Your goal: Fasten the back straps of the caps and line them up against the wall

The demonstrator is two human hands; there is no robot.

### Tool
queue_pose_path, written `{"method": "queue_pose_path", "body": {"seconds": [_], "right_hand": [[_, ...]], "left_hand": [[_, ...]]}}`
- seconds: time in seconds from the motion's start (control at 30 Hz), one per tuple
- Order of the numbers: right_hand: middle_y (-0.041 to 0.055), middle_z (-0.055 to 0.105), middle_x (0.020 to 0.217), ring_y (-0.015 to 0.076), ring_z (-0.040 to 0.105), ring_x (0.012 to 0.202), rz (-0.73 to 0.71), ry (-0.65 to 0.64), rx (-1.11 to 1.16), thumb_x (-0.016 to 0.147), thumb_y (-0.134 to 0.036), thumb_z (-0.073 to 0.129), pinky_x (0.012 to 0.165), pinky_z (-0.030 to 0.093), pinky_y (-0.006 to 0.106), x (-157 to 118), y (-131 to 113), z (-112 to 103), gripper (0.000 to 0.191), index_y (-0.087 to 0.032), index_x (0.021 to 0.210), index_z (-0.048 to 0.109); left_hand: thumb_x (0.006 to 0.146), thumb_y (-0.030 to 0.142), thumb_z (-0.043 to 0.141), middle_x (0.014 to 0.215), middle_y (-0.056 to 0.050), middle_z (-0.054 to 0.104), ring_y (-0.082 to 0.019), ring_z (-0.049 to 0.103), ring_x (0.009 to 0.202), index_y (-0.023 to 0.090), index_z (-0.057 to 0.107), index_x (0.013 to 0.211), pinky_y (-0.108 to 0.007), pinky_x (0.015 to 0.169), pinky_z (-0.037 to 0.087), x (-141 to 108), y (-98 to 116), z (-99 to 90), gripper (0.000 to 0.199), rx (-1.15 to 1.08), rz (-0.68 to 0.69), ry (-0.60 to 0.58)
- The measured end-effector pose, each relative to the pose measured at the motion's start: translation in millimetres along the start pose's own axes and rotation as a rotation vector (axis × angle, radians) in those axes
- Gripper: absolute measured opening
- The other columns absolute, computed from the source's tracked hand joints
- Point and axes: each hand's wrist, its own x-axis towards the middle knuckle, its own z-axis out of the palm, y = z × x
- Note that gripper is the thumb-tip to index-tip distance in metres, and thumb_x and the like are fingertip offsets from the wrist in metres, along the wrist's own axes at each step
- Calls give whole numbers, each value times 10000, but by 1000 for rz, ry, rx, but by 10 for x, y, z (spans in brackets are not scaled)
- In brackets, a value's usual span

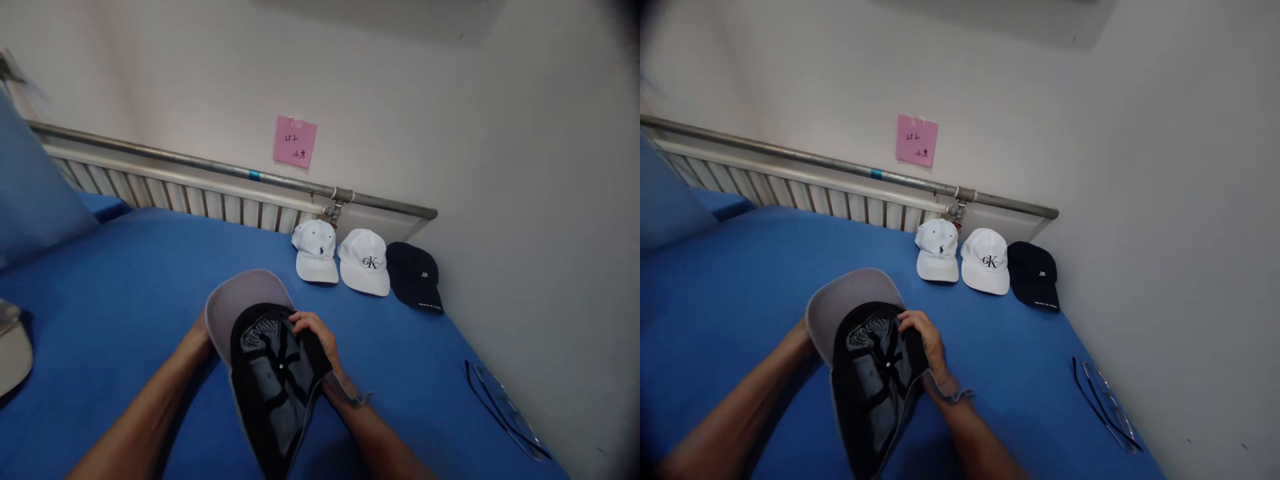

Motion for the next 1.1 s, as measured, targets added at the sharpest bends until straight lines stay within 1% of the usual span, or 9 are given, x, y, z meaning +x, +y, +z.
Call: {"method": "queue_pose_path", "body": {"seconds": [0.27, 0.37, 0.43, 0.6, 0.67, 0.77, 0.9, 1.0, 1.1], "right_hand": [[31, 656, 1007, 209, 602, 919, 237, 423, 201, 742, -281, 504, 850, 465, 335, 44, 192, -173, 70, -241, 751, 561], [23, 657, 993, 205, 602, 927, 245, 434, 208, 743, -284, 508, 860, 468, 340, 48, 224, -178, 65, -253, 757, 564], [20, 661, 971, 207, 601, 942, 246, 441, 214, 737, -288, 524, 885, 460, 342, 61, 240, -167, 59, -257, 739, 575], [21, 657, 911, 200, 595, 910, 261, 485, 225, 747, -309, 519, 880, 446, 338, 95, 226, -135, 92, -241, 727, 578], [24, 653, 913, 190, 589, 892, 269, 490, 237, 751, -314, 515, 856, 451, 326, 83, 191, -128, 115, -229, 783, 586], [26, 654, 915, 180, 591, 857, 287, 478, 262, 756, -327, 507, 801, 470, 305, 41, 141, -120, 163, -228, 861, 583], [20, 652, 990, 182, 596, 932, 282, 418, 252, 756, -315, 508, 860, 466, 308, 15, 158, -96, 125, -243, 835, 573], [24, 651, 1016, 194, 594, 981, 266, 375, 236, 759, -319, 508, 907, 454, 325, 37, 224, -67, 99, -237, 776, 560], [31, 660, 959, 202, 608, 943, 239, 313, 211, 770, -319, 497, 891, 464, 335, 54, 255, -41, 108, -230, 744, 553]], "left_hand": [[770, 29, 614, 765, -24, 635, -129, 560, 667, 192, 688, 773, -147, 547, 424, -210, 127, 68, 179, 252, 226, 71], [642, -106, 600, 829, -57, 681, -177, 583, 853, 193, 737, 701, -201, 820, 460, -447, 122, 141, 334, 462, 460, -261], [589, -114, 626, 1034, -72, 700, -246, 546, 1103, 216, 770, 802, -309, 1067, 342, -600, 89, 197, 419, 538, 554, -525], [524, -115, 581, 1191, -74, 664, -332, 446, 1283, 253, 764, 916, -489, 1187, 111, -756, -20, 250, 568, 602, 436, -891], [528, -92, 567, 1244, -78, 636, -336, 407, 1319, 251, 750, 976, -508, 1192, 75, -741, -59, 238, 593, 643, 423, -892], [593, -37, 551, 1329, -67, 580, -319, 371, 1345, 244, 686, 1102, -559, 1175, 86, -694, -106, 219, 597, 901, 635, -874], [752, 66, 519, 1318, -68, 579, -279, 420, 1306, 194, 627, 937, -546, 1146, 184, -628, -78, 191, 250, 1208, 908, -908], [858, 173, 461, 1123, -55, 658, -229, 545, 1155, 181, 574, 895, -497, 1144, 215, -573, 47, 125, 119, 1173, 906, -924], [884, 198, 355, 817, -11, 638, -186, 606, 896, 181, 556, 836, -380, 950, 434, -509, 199, 21, 207, 1112, 777, -910]]}}
